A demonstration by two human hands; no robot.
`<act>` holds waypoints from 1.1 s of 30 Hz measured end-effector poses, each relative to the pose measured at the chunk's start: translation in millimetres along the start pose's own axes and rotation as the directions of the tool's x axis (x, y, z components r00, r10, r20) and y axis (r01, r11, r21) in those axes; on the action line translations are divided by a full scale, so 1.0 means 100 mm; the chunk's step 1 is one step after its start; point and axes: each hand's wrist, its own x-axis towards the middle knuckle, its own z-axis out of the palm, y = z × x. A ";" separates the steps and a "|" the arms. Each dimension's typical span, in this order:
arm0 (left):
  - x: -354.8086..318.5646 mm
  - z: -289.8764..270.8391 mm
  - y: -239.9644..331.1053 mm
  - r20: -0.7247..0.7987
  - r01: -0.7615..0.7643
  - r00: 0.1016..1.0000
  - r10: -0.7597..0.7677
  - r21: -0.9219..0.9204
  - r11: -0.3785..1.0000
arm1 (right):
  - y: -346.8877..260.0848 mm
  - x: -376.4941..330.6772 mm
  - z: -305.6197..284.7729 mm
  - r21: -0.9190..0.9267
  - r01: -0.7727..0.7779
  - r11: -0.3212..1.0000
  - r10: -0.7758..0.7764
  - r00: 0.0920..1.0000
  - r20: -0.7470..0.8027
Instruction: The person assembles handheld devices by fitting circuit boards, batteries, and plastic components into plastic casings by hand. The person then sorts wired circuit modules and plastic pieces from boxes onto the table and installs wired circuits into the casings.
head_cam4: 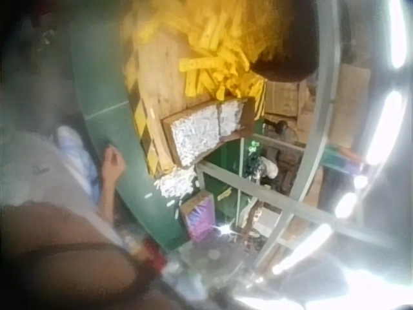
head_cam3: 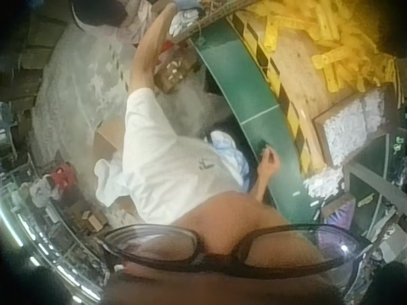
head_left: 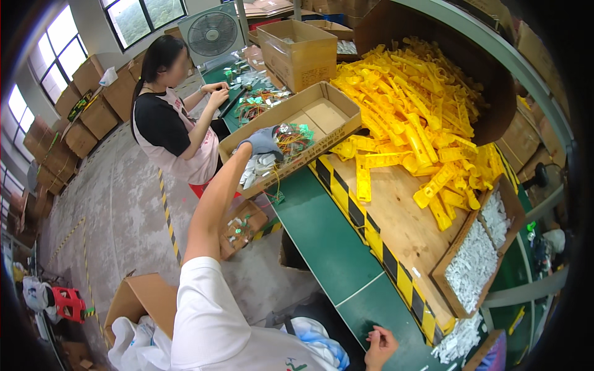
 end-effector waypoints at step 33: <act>-0.97 -0.53 2.13 -0.299 -0.325 0.908 0.295 -0.945 0.044 | 0.00 0.00 -0.06 0.165 0.076 0.983 -0.078 0.997 0.005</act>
